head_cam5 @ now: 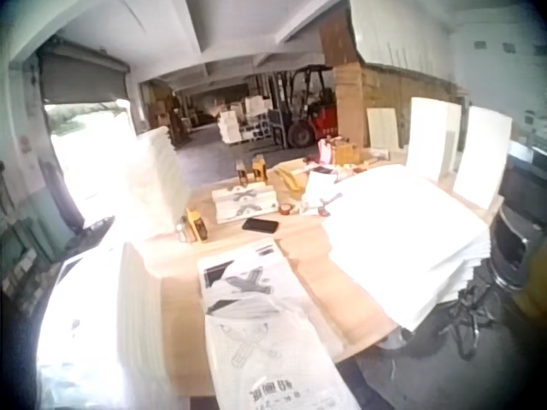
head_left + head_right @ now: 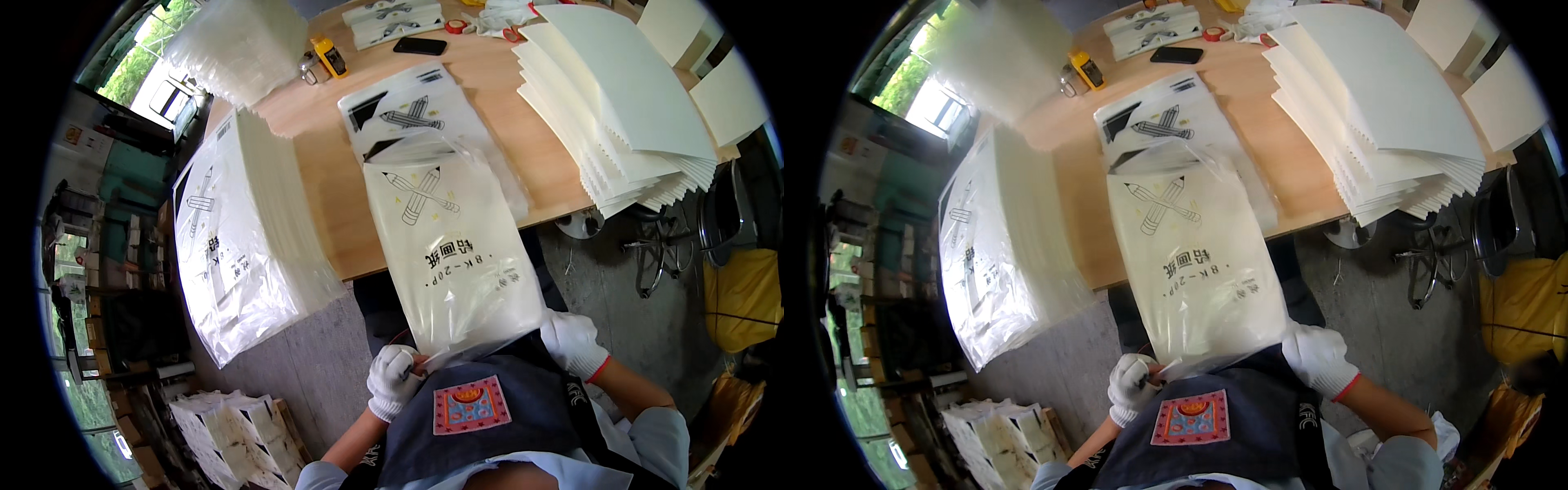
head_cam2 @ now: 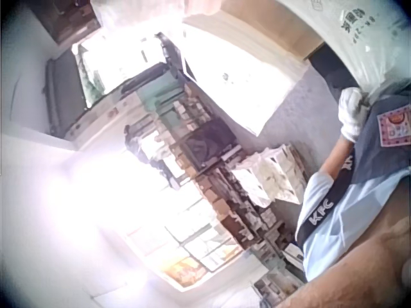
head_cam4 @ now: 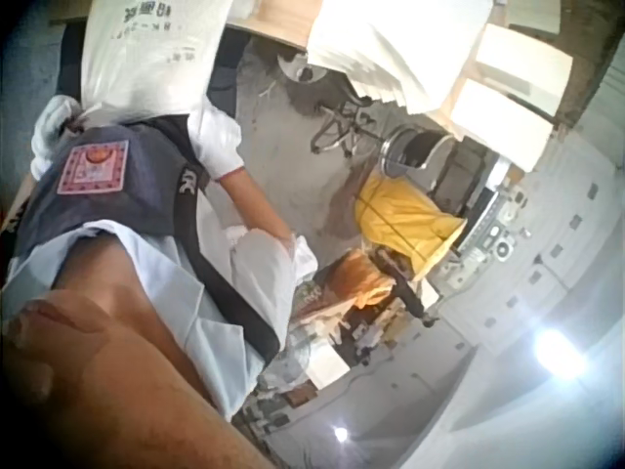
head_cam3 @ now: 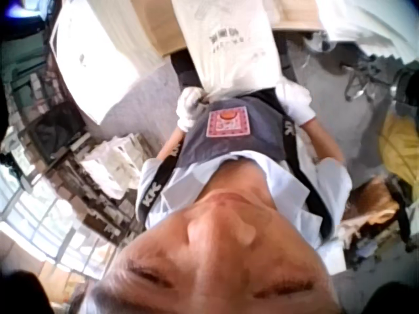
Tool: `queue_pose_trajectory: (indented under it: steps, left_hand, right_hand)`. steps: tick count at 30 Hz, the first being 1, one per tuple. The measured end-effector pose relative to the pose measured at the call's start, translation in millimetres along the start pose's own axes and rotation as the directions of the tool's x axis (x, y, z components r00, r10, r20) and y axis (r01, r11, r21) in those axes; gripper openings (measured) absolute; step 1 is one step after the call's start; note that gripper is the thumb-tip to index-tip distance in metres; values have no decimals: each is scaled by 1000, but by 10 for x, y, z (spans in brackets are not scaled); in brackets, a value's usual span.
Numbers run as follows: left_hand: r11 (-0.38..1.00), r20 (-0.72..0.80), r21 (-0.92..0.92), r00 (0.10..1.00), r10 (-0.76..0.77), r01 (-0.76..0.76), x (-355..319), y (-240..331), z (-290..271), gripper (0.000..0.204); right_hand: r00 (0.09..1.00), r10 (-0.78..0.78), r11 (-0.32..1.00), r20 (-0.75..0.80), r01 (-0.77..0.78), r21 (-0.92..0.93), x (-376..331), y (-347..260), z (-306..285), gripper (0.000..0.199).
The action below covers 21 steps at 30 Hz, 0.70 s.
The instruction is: The person repeatedly picks up stacks of white paper sheets and inserts them into clear plastic packaging bags. They fold the top of the bags to seal them and place the finished packages onto a growing pile on the table.
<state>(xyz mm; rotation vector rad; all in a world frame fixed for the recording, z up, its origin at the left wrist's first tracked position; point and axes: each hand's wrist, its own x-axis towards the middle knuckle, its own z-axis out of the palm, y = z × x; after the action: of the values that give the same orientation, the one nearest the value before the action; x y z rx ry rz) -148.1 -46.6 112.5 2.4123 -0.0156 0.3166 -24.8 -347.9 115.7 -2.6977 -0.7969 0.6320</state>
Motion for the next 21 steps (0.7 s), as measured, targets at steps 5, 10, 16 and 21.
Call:
queue_pose_trajectory:
  steps: [5,10,16,21]
  left_hand:
    - [992,-45,-62,993,-113,110,44,-64,51,16]
    - [999,-92,9,995,-45,46,136,-65,26,16]
    - [991,-121,124,992,-27,43,74,-126,82,19]
    - [995,109,87,993,-51,41,-126,-90,59,19]
  right_hand:
    - [983,-141,971,-113,115,-209,1,68,-38,17]
    - [743,-273,958,-611,150,-245,424,-94,-22,51]
    - [974,226,834,22,-205,512,544,17,202,47]
    - [988,147,972,43,-152,179,255,111,195,36]
